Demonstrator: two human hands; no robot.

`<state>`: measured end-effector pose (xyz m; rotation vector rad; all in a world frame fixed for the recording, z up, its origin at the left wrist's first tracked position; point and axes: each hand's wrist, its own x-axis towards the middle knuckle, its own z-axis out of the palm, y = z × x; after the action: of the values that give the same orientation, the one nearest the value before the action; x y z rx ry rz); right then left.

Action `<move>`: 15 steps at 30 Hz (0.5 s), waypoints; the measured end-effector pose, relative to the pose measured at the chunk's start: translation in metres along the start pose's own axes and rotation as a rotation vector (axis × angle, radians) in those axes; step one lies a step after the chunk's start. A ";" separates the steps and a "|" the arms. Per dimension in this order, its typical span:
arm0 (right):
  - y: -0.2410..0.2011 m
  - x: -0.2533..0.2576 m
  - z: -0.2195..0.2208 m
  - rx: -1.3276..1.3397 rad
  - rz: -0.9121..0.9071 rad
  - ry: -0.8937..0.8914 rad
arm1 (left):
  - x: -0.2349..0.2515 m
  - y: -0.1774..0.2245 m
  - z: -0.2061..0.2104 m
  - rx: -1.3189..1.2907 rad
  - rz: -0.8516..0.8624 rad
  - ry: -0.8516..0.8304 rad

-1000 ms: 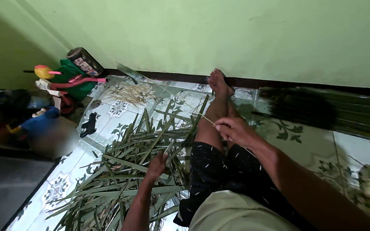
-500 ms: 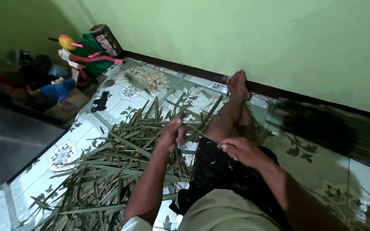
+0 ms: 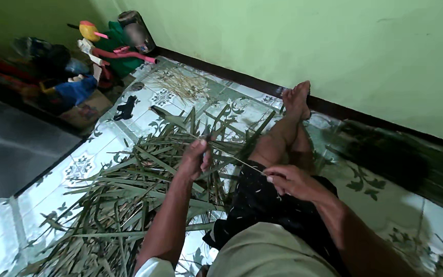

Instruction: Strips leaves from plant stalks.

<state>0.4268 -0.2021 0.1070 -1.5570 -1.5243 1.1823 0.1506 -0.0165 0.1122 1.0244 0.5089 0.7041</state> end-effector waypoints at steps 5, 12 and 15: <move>-0.017 0.015 0.012 -0.011 -0.060 0.070 | -0.009 -0.037 0.046 0.174 -0.176 -0.171; 0.006 0.004 0.001 -0.077 -0.115 0.111 | -0.002 -0.007 0.012 -0.083 -0.028 0.006; -0.002 0.008 0.005 -0.035 -0.072 0.133 | -0.011 -0.018 0.026 0.121 -0.124 -0.047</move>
<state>0.4206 -0.1949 0.1060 -1.5583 -1.5072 0.9969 0.1656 -0.0461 0.1076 1.1095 0.5746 0.5427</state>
